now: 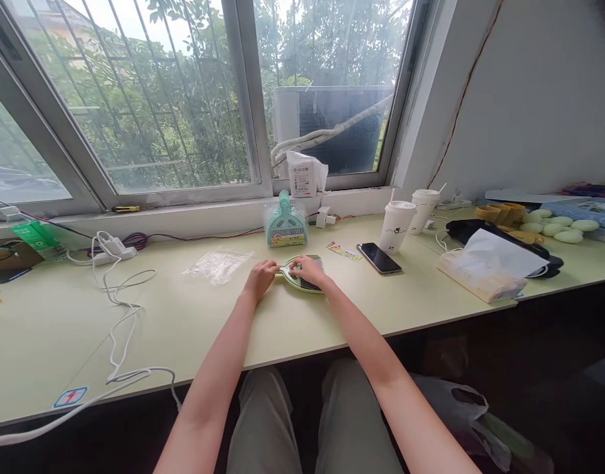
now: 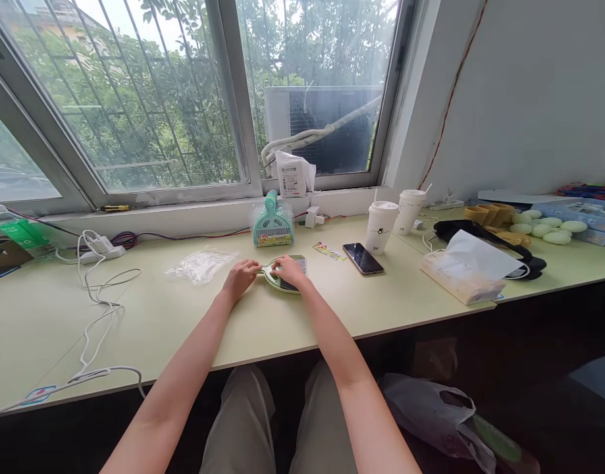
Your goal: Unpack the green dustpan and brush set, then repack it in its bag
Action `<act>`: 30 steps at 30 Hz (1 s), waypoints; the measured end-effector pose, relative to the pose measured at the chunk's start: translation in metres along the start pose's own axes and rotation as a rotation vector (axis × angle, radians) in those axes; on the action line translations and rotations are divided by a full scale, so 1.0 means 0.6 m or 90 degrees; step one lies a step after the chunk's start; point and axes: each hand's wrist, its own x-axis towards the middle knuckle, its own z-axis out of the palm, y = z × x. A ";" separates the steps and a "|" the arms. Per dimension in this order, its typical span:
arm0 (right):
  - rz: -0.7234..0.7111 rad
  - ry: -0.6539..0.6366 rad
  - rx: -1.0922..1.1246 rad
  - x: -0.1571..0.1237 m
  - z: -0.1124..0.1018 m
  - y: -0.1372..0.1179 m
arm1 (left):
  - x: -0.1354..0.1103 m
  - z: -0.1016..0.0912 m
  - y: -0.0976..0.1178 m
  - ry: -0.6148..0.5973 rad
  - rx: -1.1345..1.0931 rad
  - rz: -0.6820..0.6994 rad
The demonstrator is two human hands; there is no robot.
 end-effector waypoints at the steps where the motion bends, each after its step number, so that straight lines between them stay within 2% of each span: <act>1: 0.002 -0.003 -0.003 0.000 0.000 0.000 | 0.000 0.000 0.000 -0.006 0.002 0.001; 8: 0.027 -0.021 -0.035 -0.001 -0.002 -0.002 | 0.001 0.003 -0.003 -0.057 -0.017 -0.013; 13: 0.040 -0.019 -0.034 -0.004 0.000 -0.003 | -0.001 0.005 0.002 -0.054 -0.077 -0.055; 18: 0.057 0.017 -0.001 -0.003 0.003 -0.007 | 0.001 -0.002 0.014 0.035 -0.195 -0.143; 20: 0.075 0.057 0.017 -0.001 0.004 -0.011 | 0.007 -0.002 0.020 0.089 -0.262 -0.197; 22: 0.099 0.116 0.034 0.002 0.007 -0.016 | 0.015 -0.001 0.028 0.109 -0.349 -0.254; 25: 0.123 0.192 0.056 0.009 0.009 -0.022 | 0.024 0.005 0.043 0.042 -0.510 -0.311; 28: 0.130 0.210 0.073 0.016 0.002 -0.012 | 0.025 0.009 0.055 -0.041 -0.660 -0.345; 30: 0.166 0.227 0.069 0.017 -0.009 0.008 | 0.023 0.009 0.056 -0.062 -0.738 -0.384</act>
